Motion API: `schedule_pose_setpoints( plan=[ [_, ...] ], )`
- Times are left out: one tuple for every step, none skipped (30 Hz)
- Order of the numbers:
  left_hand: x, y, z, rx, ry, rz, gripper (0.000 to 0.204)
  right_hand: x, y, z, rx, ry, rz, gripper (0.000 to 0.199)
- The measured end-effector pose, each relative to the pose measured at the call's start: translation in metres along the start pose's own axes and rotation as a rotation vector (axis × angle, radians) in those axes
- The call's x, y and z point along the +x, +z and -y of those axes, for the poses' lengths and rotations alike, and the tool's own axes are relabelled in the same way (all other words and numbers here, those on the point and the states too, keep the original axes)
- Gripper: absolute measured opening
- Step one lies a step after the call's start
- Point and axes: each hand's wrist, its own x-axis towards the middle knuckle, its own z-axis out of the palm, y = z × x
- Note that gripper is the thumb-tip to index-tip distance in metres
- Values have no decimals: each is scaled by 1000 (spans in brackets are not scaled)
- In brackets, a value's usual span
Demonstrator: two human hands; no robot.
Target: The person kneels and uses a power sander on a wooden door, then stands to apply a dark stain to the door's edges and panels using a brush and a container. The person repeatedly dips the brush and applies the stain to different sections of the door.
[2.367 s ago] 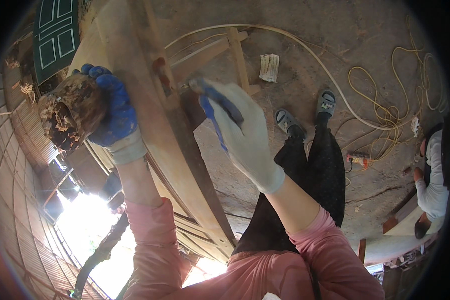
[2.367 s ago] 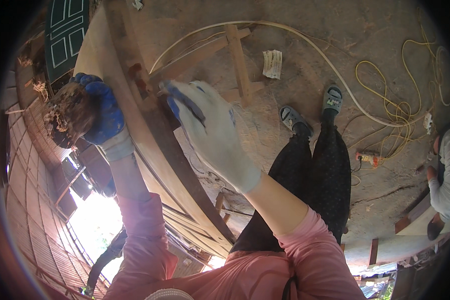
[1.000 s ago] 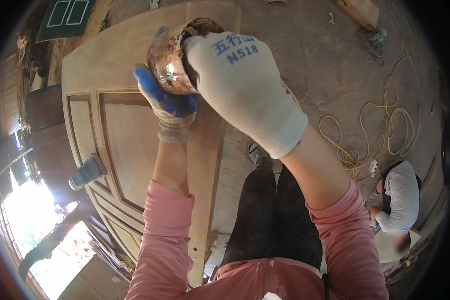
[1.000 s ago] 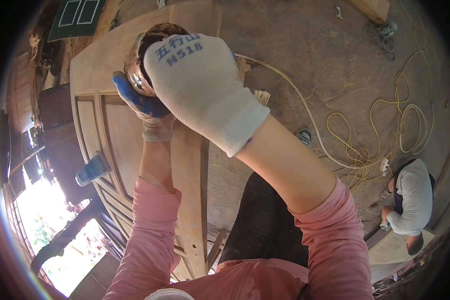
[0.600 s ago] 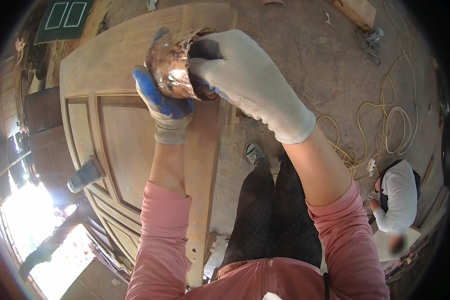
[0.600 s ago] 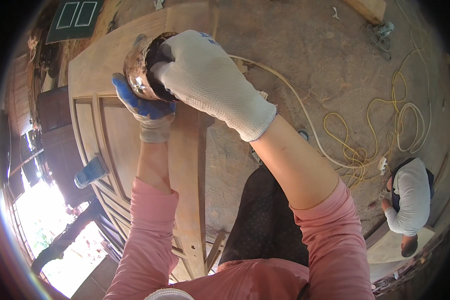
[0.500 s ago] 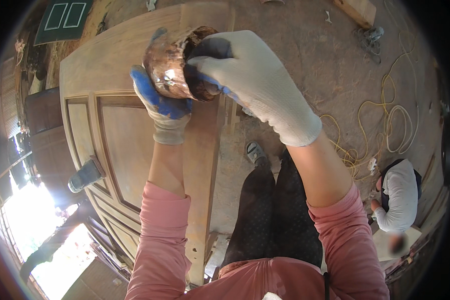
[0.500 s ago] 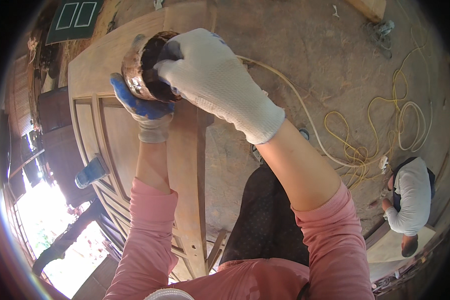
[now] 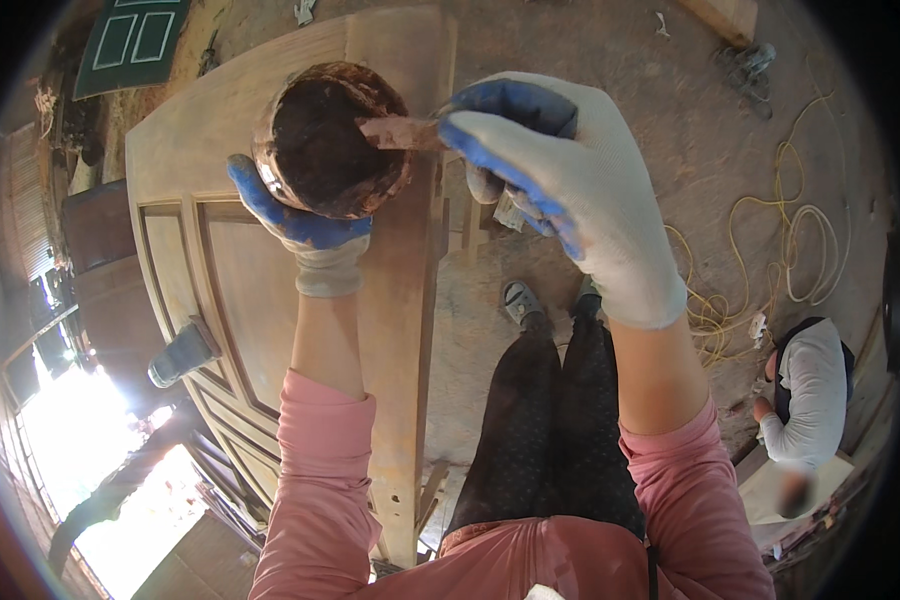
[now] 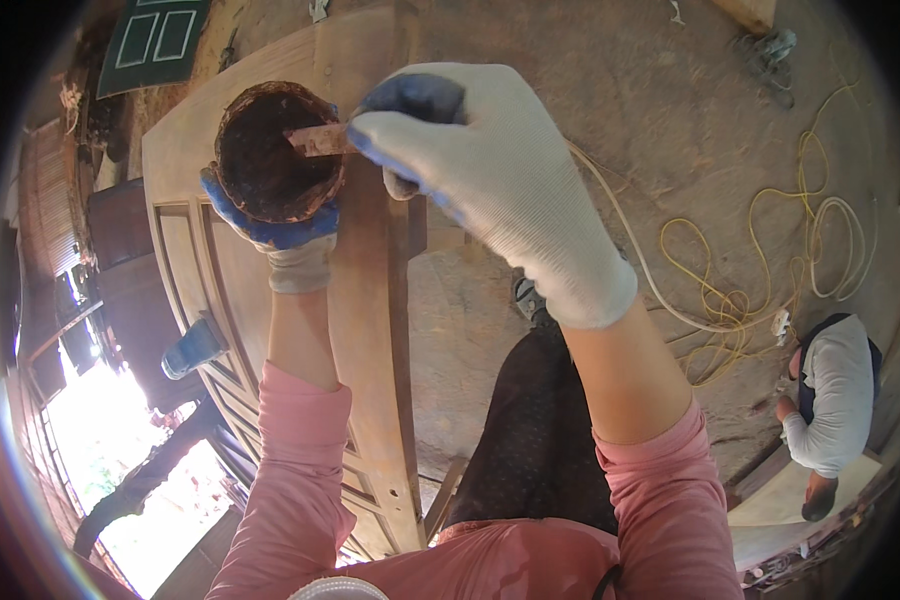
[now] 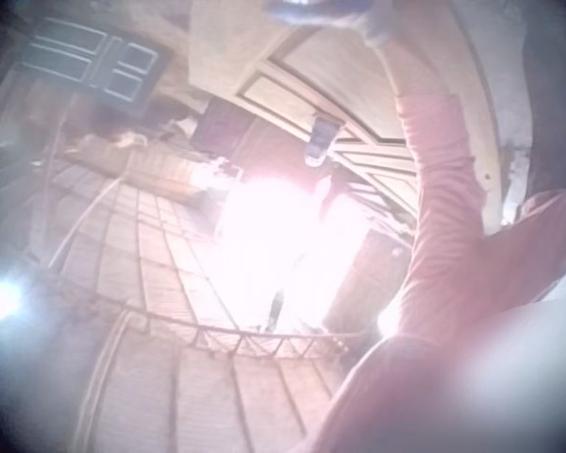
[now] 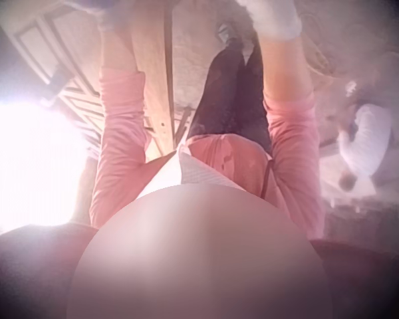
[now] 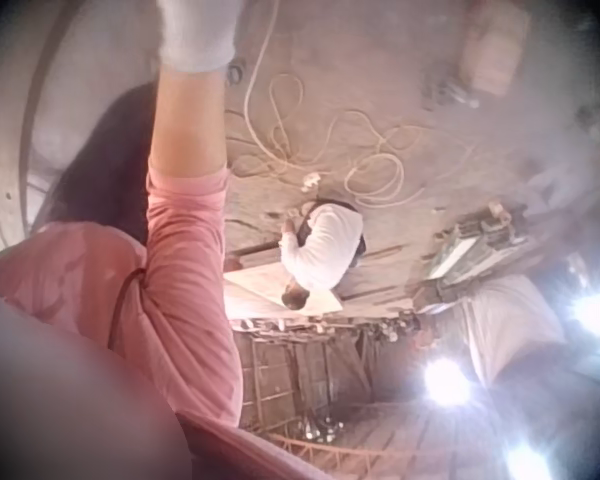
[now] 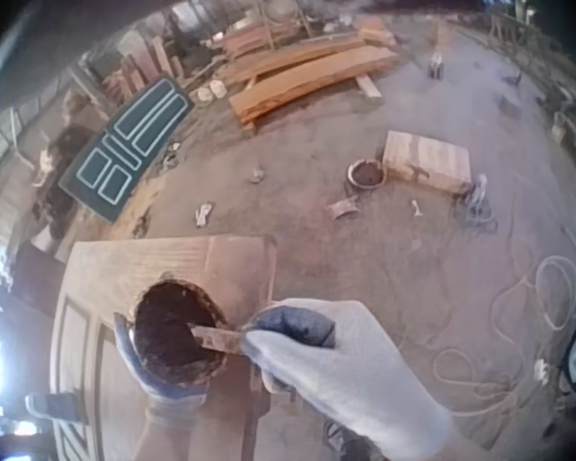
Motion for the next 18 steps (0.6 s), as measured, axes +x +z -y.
schedule_pose_setpoints(
  plan=[
    [0, -2, 0, -4, -1, 39, 81, 1, 2, -2, -98, -73, -6, 19],
    [0, -4, 0, -13, -2, 90, 81, 3, 6, -4, -280, -214, -18, 18],
    [-1, -6, 0, -25, -8, 141, 81, 6, 12, -5, -464, -356, -30, 17],
    [-2, -8, 0, -46, -30, 88, 81, 9, 20, -8, -668, -549, -85, 14],
    [-3, -9, 1, 3, 0, 161, 81, 13, 29, -10, -839, -576, -125, 13],
    [-4, -10, 1, 16, 8, 146, 81, 14, 38, -12, -875, -642, -166, 13],
    [-4, -11, 2, 94, 27, 70, 83, 12, 46, -12, -937, -698, -213, 14],
    [-5, -11, 3, 172, 40, -6, 85, 12, 51, -12, -1000, -755, -260, 15],
    [-3, -12, 3, 62, -4, -4, 85, 12, 52, -11, -1093, -660, -56, 22],
    [-4, -11, 4, -49, -48, -3, 85, 12, 53, -10, -1092, -676, -32, 24],
    [0, -11, 2, 221, 25, -4, 84, 13, 52, -9, -1115, -660, -8, 25],
    [-1, -10, 4, 164, 30, 63, 84, 15, 49, -8, -1093, -635, 22, 25],
    [-3, -8, 5, 89, -3, 50, 84, 18, 47, -7, -1070, -610, 50, 25],
    [-5, -6, 7, 1, -45, 34, 84, 23, 43, -8, -1001, -573, 83, 23],
    [-6, -4, 7, 65, 7, 34, 85, 29, 40, -8, -1007, -581, 101, 20],
    [-6, -1, 8, 114, 53, 31, 86, 35, 38, -9, -1013, -589, 119, 17],
    [-6, 2, 8, 176, 92, 25, 87, 39, 38, -11, -1092, -644, 125, 14],
    [-7, 5, 8, 131, 70, 13, 85, 43, 38, -13, -1185, -646, 143, 12]
  ],
)
